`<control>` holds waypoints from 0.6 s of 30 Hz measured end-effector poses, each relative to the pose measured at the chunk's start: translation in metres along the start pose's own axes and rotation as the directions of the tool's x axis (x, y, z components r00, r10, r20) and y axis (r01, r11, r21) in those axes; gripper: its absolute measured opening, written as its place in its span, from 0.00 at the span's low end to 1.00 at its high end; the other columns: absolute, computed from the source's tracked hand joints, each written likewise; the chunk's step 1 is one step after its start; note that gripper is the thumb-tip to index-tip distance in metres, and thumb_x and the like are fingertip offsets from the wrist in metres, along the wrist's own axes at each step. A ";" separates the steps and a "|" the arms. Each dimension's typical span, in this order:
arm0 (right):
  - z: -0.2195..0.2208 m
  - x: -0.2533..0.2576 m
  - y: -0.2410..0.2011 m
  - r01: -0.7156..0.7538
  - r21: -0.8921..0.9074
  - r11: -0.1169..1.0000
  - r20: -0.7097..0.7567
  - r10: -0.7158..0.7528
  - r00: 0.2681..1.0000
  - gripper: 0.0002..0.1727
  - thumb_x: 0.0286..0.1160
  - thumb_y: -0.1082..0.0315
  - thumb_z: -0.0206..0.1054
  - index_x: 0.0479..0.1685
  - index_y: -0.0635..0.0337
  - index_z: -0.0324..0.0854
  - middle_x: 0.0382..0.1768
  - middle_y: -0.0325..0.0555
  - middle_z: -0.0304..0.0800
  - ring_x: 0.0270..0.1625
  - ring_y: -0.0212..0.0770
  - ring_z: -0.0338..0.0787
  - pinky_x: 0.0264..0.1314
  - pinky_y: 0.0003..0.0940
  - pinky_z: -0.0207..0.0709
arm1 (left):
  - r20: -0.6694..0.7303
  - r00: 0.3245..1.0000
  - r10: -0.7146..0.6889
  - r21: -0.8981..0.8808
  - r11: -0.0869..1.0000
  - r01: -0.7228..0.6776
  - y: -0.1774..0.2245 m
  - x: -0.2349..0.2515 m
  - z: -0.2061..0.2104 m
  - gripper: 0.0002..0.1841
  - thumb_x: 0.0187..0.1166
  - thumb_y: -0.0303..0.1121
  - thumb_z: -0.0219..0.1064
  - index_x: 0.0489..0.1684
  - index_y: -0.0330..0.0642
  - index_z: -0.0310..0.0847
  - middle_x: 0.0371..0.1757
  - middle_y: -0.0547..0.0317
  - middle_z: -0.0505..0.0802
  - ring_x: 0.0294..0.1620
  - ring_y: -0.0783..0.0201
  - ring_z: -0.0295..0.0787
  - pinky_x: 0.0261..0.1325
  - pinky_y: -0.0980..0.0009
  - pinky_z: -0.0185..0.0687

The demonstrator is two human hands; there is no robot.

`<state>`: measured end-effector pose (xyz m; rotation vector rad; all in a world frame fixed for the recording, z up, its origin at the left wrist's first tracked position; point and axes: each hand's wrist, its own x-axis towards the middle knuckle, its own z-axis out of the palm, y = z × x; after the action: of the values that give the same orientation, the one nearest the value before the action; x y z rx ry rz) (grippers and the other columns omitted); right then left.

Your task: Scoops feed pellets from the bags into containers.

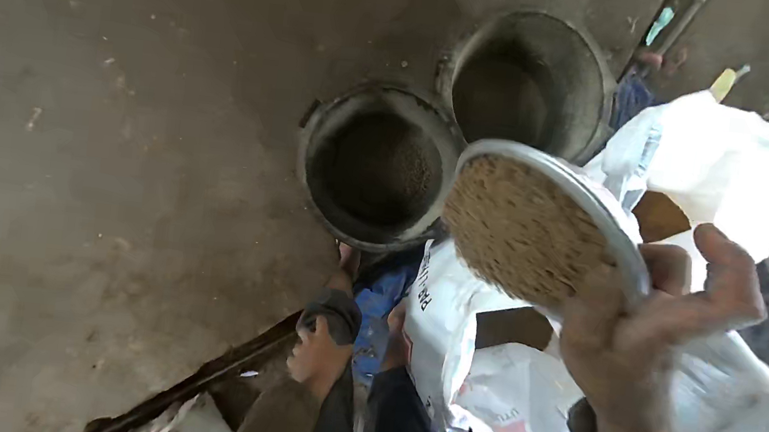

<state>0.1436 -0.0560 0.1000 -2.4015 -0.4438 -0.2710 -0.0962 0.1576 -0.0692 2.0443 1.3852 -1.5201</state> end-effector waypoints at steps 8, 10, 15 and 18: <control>0.090 0.024 -0.013 0.271 -0.303 0.913 -0.138 -0.324 0.936 0.36 0.70 0.69 0.60 0.85 0.54 0.60 0.53 0.57 0.70 0.56 0.55 0.72 0.66 0.48 0.60 | -0.123 0.992 0.013 0.027 1.000 -0.009 -0.006 0.014 0.016 0.48 0.56 0.58 0.84 0.84 0.53 0.70 0.81 0.31 0.74 0.69 0.30 0.80 0.64 0.34 0.74; 0.089 0.025 -0.002 0.329 -0.327 0.886 -0.200 -0.406 0.892 0.34 0.72 0.63 0.62 0.83 0.51 0.64 0.52 0.54 0.68 0.56 0.52 0.71 0.70 0.46 0.58 | -0.148 0.989 0.020 0.042 0.999 -0.014 -0.004 0.014 0.014 0.48 0.54 0.58 0.84 0.82 0.53 0.72 0.78 0.31 0.76 0.67 0.30 0.81 0.62 0.34 0.76; -0.021 -0.017 0.009 0.149 -0.128 0.981 -0.104 -0.163 0.981 0.28 0.80 0.54 0.66 0.78 0.45 0.70 0.68 0.40 0.75 0.77 0.35 0.72 0.82 0.33 0.61 | -0.126 0.992 0.024 0.018 1.000 -0.022 -0.006 0.015 0.002 0.49 0.59 0.58 0.83 0.85 0.53 0.68 0.84 0.32 0.71 0.74 0.28 0.75 0.68 0.31 0.72; -0.096 -0.072 0.013 -0.045 -0.134 0.990 0.158 0.066 0.985 0.20 0.85 0.65 0.54 0.74 0.55 0.74 0.66 0.45 0.84 0.71 0.30 0.81 0.76 0.21 0.71 | -0.221 0.927 0.303 0.002 0.951 -0.310 -0.016 0.009 -0.002 0.42 0.74 0.56 0.73 0.86 0.43 0.66 0.84 0.27 0.68 0.83 0.24 0.64 0.77 0.27 0.60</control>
<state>0.0753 -0.1452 0.1427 -2.5704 -0.4434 -0.0820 -0.1076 0.1721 -0.0711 2.3334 1.0809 -1.1634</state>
